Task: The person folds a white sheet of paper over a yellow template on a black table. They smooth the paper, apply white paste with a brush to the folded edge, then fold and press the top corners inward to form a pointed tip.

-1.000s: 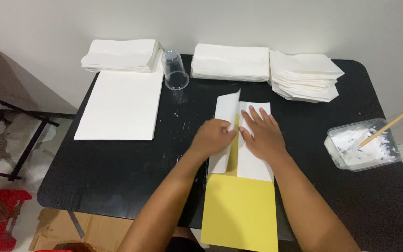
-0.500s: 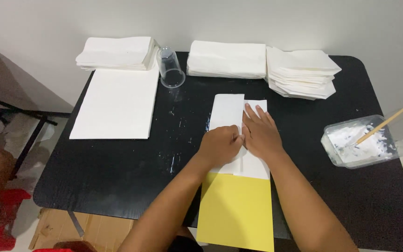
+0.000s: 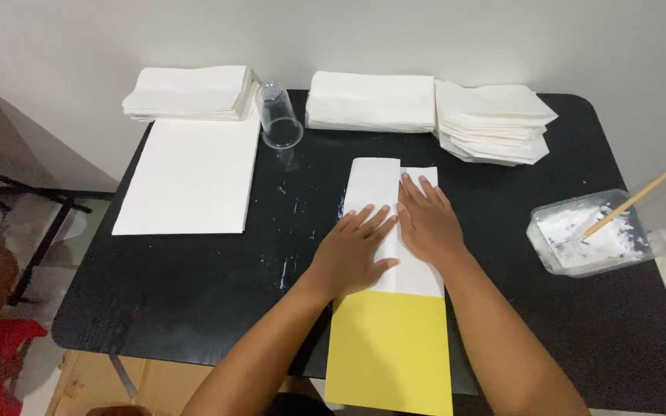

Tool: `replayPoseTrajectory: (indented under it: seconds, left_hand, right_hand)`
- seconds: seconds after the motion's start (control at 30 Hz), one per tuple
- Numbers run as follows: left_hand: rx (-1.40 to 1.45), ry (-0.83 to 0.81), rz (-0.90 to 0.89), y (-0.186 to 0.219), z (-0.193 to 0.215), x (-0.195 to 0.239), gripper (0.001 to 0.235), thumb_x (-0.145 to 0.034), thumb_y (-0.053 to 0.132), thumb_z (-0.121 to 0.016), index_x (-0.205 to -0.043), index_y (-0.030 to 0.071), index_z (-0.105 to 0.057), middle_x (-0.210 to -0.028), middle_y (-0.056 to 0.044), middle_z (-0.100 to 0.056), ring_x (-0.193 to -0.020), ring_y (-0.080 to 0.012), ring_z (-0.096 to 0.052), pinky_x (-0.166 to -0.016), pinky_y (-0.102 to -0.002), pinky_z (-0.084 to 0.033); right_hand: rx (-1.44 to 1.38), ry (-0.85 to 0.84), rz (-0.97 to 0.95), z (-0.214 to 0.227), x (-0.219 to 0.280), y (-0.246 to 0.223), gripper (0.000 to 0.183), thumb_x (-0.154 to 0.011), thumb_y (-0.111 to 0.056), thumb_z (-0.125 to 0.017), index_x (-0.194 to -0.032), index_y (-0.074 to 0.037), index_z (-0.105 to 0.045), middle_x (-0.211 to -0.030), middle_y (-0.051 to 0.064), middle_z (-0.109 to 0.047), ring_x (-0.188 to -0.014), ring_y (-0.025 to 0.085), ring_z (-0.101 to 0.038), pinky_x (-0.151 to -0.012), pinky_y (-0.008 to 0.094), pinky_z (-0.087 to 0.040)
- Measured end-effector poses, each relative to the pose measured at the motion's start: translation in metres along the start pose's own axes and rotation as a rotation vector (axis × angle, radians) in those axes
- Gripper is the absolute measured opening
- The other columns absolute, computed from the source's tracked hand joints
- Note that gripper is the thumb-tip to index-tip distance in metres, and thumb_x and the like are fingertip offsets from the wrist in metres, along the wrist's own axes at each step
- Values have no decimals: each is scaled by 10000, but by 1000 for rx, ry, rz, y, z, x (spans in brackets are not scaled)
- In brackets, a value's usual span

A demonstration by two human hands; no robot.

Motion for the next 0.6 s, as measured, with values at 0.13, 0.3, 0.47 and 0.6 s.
replayPoseTrajectory:
  seconds: [0.13,0.3,0.47,0.6]
  left_hand:
    - [-33,24,32,-1,4,-1,681,-1041,563,-406,-1612,197,-353,-1696,-83,-308,-1584,-289,-234,-1304,-478,-103]
    - [-28,46,45,-5,-1,-2,685,-1021,582,-416,-1590,202,-391,-1690,-56,-322,-1578,-272,-253,-1300,-464,-123]
    - [-26,64,65,-5,1,-1,696,-1014,573,-465,-1594,197,-384,-1686,-62,-325,-1574,-284,-259,-1296,-466,-134]
    - [-15,46,66,-3,6,2,707,-1022,583,-436,-1604,189,-365,-1698,-62,-299,-1584,-285,-232,-1300,-468,-118]
  right_hand:
    - [11,-22,2,4,2,-4,629,-1107,-455,-140,-1640,-152,-280,-1724,54,-206,-1592,279,-142,-1293,485,-46]
    - [27,-20,-2,6,5,-8,646,-1107,-484,-152,-1625,-132,-311,-1722,77,-211,-1593,290,-146,-1297,471,-51]
    - [40,1,13,6,5,-8,662,-1102,-515,-164,-1641,-146,-270,-1718,92,-213,-1587,305,-155,-1290,492,-63]
    - [38,11,16,8,6,-10,664,-1104,-512,-166,-1640,-136,-274,-1714,110,-218,-1587,312,-163,-1287,488,-74]
Point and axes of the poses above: each hand's wrist, its own x-axis away from the middle knuckle, its own z-axis out of the back of the hand, y = z × x, the point moved 6 cm from there along -x, towards the middle knuckle
